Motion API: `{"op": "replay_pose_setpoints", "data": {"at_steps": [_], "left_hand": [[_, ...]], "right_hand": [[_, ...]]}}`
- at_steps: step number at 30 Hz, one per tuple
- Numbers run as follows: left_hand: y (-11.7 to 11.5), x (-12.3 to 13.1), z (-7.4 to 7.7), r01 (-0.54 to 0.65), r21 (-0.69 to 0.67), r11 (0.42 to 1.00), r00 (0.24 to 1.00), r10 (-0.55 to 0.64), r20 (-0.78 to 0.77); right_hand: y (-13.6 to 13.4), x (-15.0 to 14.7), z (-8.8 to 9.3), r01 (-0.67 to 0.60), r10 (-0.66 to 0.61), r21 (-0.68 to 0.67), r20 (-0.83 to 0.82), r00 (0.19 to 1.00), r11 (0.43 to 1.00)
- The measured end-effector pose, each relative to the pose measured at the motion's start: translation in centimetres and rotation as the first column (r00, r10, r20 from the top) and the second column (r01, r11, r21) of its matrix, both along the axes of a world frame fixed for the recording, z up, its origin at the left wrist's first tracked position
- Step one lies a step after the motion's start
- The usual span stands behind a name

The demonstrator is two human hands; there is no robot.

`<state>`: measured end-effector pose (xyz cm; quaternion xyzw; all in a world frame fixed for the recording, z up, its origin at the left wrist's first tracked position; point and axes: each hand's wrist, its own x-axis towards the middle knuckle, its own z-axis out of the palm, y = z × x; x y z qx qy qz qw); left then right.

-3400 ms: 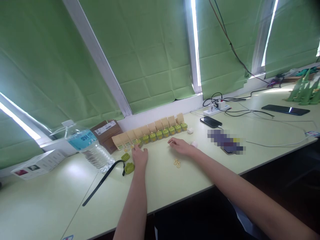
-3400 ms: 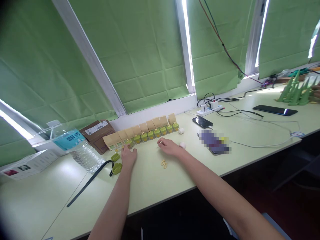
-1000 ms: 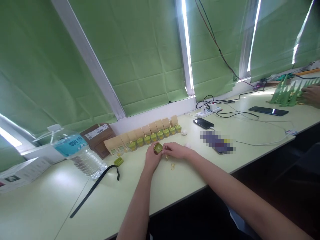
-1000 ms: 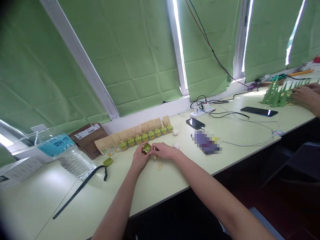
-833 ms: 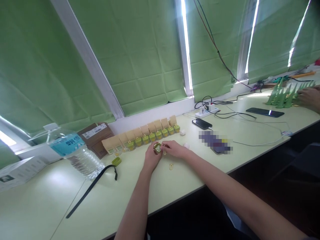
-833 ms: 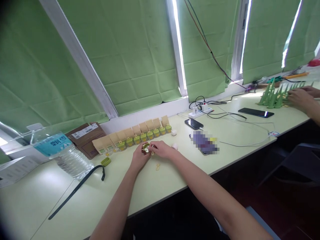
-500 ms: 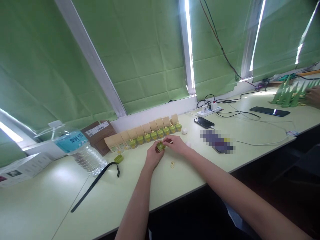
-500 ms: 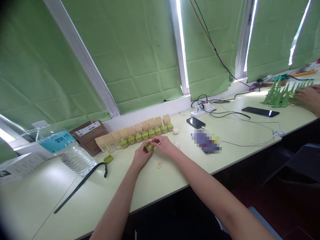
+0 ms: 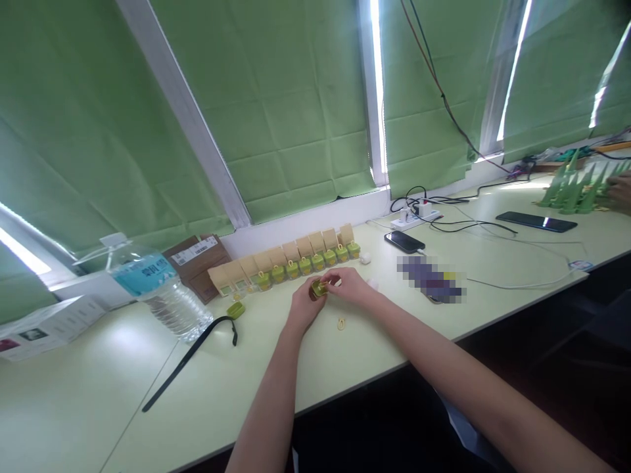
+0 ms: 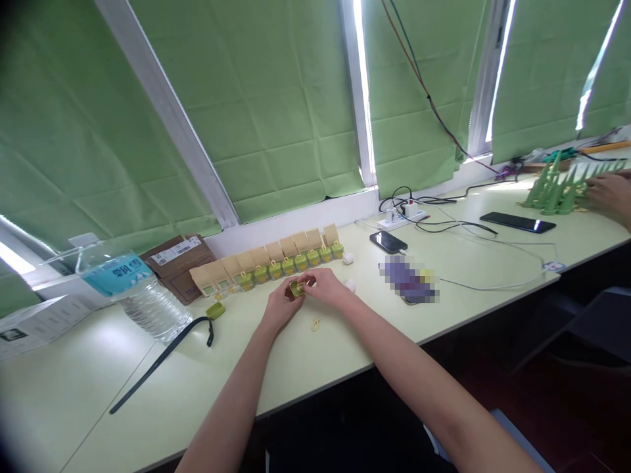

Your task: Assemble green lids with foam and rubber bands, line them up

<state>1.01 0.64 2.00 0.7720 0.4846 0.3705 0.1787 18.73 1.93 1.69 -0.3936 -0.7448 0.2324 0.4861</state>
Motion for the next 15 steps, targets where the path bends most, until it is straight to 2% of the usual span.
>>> {"op": "replay_pose_setpoints", "data": {"at_steps": [3, 9, 15], "left_hand": [[-0.11, 0.09, 0.07, 0.02, 0.013, 1.0, 1.0, -0.02, -0.005], [-0.2, 0.25, 0.12, 0.025, 0.022, 0.999, 1.0, -0.026, 0.007], [-0.02, 0.21, -0.04, 0.001, 0.031, 1.0, 1.0, -0.001, -0.005]], "right_hand": [[-0.21, 0.02, 0.23, 0.017, -0.017, -0.029, -0.005, 1.0, 0.999], [-0.79, 0.02, 0.73, -0.045, 0.038, -0.11, -0.066, 0.997, 0.993], [-0.73, 0.02, 0.76, -0.004, -0.005, -0.141, -0.065, 0.998, 0.99]]}}
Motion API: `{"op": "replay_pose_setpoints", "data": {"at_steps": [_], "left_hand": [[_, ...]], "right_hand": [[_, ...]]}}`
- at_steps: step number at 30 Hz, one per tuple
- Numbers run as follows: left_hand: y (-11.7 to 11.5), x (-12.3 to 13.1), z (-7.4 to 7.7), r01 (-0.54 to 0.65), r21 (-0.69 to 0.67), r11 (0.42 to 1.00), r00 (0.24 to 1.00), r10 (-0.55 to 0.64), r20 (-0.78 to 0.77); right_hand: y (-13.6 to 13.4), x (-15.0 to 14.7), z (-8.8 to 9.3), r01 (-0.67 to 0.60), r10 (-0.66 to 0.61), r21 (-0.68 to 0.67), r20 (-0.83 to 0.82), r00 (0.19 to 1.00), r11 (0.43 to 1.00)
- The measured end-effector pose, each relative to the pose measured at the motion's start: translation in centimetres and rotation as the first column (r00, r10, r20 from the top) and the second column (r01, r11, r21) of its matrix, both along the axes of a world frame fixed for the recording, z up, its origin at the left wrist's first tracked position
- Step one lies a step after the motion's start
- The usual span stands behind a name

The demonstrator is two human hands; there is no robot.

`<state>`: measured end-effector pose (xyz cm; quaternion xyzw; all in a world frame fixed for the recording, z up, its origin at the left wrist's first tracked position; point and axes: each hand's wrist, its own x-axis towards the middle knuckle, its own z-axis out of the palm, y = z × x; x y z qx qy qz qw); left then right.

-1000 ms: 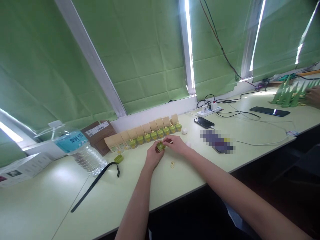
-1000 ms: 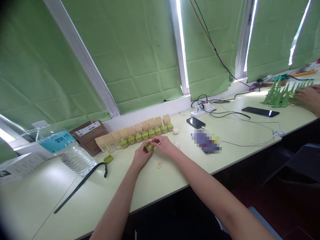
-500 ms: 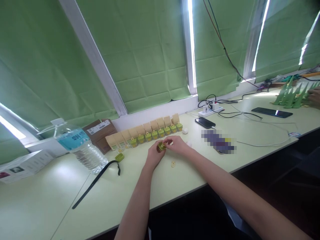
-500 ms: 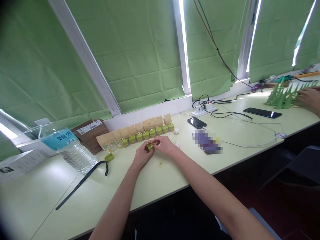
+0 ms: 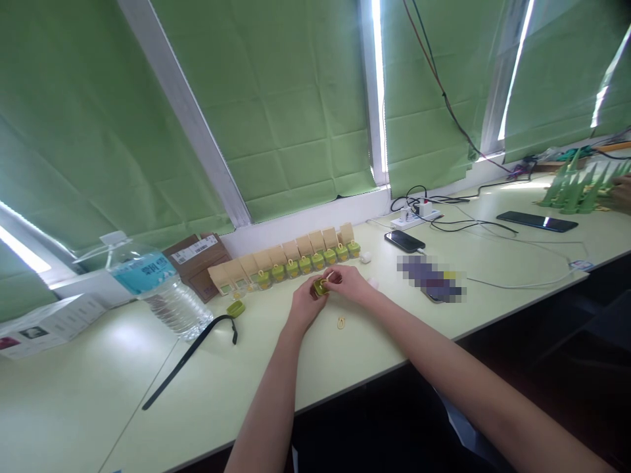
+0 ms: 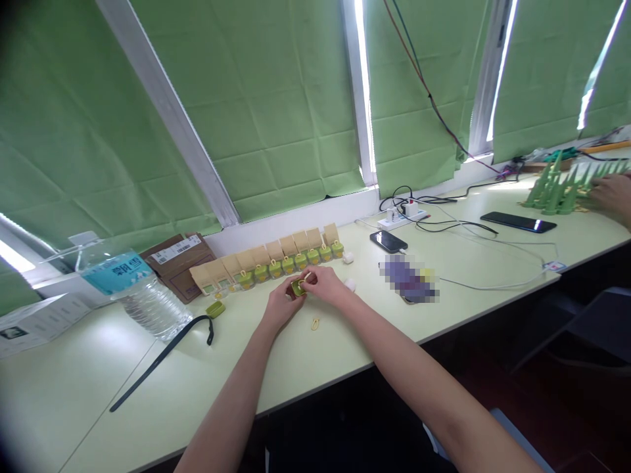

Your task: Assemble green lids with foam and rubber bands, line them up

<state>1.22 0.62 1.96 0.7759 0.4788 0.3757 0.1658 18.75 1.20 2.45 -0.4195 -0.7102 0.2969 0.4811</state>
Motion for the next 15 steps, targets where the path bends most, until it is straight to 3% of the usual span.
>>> {"op": "replay_pose_setpoints", "data": {"at_steps": [15], "left_hand": [[-0.07, -0.01, 0.05, 0.018, -0.016, 1.0, 1.0, -0.018, -0.008]], "right_hand": [[0.78, -0.04, -0.63, 0.077, -0.08, 0.028, 0.09, 0.993, 0.997]]}}
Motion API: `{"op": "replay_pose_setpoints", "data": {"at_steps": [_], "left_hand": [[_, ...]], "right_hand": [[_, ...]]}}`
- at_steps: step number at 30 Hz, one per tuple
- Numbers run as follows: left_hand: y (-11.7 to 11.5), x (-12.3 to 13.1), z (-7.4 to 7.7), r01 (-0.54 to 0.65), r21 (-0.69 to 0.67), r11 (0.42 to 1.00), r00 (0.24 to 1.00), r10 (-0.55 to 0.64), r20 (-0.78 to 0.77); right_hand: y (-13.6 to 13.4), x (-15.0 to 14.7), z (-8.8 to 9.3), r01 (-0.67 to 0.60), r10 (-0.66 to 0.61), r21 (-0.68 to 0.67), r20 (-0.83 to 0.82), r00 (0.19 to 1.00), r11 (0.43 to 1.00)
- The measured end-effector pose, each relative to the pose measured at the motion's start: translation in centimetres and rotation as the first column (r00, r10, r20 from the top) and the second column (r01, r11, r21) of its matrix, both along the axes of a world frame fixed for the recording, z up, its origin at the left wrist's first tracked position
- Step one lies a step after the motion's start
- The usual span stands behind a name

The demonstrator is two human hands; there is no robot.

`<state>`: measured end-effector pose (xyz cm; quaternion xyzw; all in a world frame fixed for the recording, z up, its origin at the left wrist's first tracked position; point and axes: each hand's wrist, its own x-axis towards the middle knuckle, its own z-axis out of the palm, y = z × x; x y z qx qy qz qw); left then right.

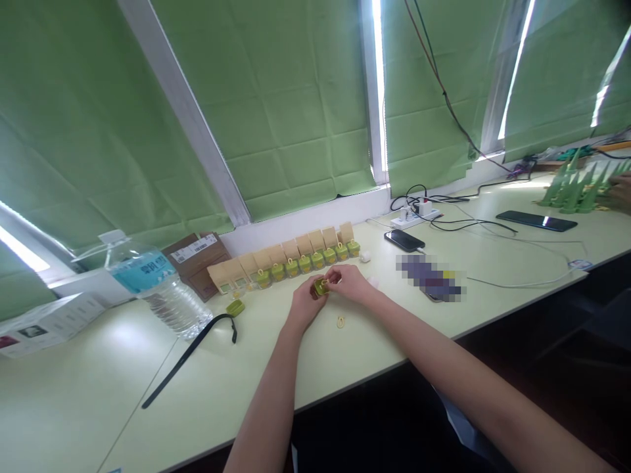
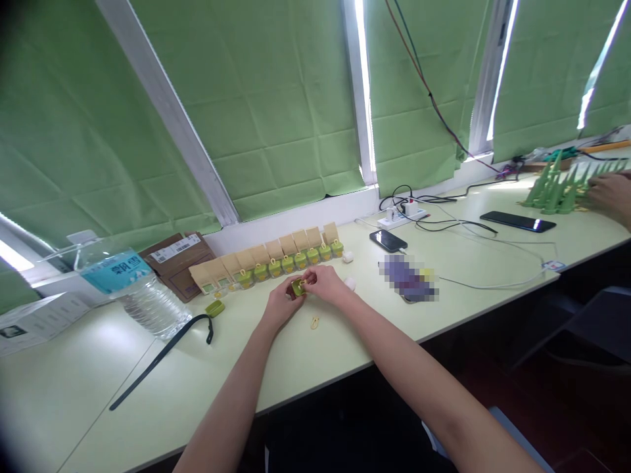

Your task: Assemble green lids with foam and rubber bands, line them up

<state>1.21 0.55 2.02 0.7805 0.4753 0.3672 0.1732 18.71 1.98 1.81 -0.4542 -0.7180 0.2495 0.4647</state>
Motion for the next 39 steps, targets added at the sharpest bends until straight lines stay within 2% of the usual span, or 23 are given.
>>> {"op": "replay_pose_setpoints", "data": {"at_steps": [12, 27, 32, 39], "left_hand": [[-0.61, 0.16, 0.29, 0.044, -0.038, 0.998, 0.999, -0.043, 0.018], [-0.23, 0.06, 0.0, 0.042, 0.041, 0.998, 0.999, -0.043, 0.027], [-0.2, 0.22, 0.1, 0.026, 0.042, 0.999, 0.999, -0.028, 0.032], [-0.16, 0.02, -0.1, 0.063, 0.031, 0.998, 0.998, -0.064, 0.014]], "right_hand": [[0.18, 0.17, -0.43, 0.023, -0.024, 0.016, 0.072, 0.997, 1.0], [0.02, 0.14, -0.32, 0.075, -0.079, 0.035, 0.13, 0.988, 0.997], [-0.16, 0.17, -0.12, 0.073, -0.078, 0.036, 0.132, 0.988, 0.997], [-0.52, 0.14, 0.24, 0.076, -0.076, 0.003, 0.14, 0.987, 0.997]]}}
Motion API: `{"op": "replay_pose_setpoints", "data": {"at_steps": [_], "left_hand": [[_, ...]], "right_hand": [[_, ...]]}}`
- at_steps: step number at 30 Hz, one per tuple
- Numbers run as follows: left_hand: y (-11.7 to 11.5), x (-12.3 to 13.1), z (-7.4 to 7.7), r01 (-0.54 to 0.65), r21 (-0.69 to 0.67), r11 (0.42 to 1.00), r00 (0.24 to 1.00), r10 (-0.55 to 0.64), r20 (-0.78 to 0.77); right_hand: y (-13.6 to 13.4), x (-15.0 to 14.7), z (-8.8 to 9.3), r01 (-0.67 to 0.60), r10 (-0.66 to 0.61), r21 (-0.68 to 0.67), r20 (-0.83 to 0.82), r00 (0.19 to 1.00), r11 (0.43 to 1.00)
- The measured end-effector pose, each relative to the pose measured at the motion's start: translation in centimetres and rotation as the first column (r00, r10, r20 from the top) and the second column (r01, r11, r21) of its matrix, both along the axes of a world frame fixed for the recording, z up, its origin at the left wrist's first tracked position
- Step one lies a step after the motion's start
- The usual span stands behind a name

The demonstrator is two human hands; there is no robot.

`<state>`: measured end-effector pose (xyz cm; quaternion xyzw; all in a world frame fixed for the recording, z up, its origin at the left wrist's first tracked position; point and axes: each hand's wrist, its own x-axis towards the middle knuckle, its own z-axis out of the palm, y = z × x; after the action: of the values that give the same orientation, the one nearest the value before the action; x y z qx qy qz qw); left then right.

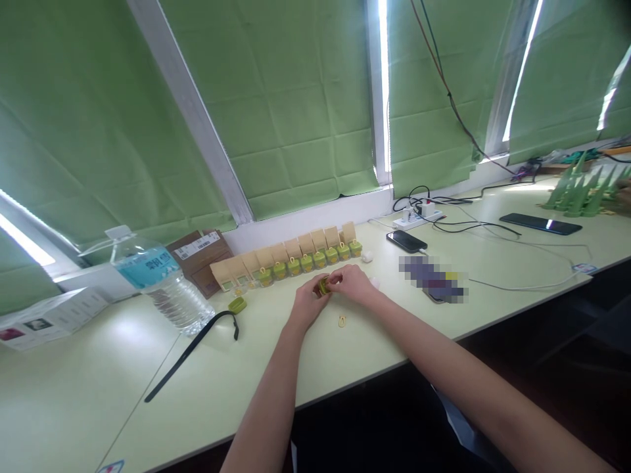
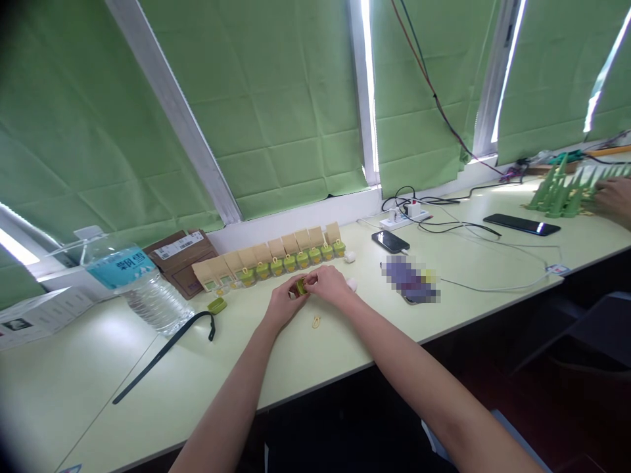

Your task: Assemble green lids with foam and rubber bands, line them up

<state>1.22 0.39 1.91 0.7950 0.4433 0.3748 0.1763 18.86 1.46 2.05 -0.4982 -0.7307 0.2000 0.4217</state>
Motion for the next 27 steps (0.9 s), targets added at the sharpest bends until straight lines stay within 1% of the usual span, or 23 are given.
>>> {"op": "replay_pose_setpoints", "data": {"at_steps": [9, 16, 18, 20, 24, 27], "left_hand": [[0.1, -0.2, -0.1, 0.043, -0.014, 0.999, 0.999, -0.043, -0.026], [0.2, -0.1, -0.3, 0.066, 0.04, 0.997, 0.998, -0.066, -0.014], [0.3, 0.0, -0.4, 0.063, 0.04, 0.997, 0.998, -0.063, -0.011], [0.5, 0.1, -0.5, 0.042, 0.045, 0.998, 0.999, -0.042, 0.0], [0.6, 0.3, -0.4, -0.02, 0.075, 0.997, 1.0, 0.019, 0.024], [0.7, 0.2, -0.3, -0.072, 0.074, 0.995, 0.996, 0.068, 0.048]], "right_hand": [[-0.2, -0.1, 0.0, -0.011, 0.011, -0.038, -0.008, 1.0, 0.999], [-1.3, -0.3, 1.3, 0.051, -0.043, -0.068, 0.112, 0.993, 0.996], [-1.4, -0.2, 1.4, 0.055, -0.046, -0.069, 0.121, 0.992, 0.996], [-1.4, -0.2, 1.3, 0.04, -0.034, -0.059, 0.098, 0.995, 0.997], [-0.8, -0.1, 0.6, -0.029, 0.029, -0.008, -0.001, 1.0, 1.0], [-0.1, 0.0, 0.1, -0.038, 0.04, 0.034, -0.063, 0.997, 0.999]]}}
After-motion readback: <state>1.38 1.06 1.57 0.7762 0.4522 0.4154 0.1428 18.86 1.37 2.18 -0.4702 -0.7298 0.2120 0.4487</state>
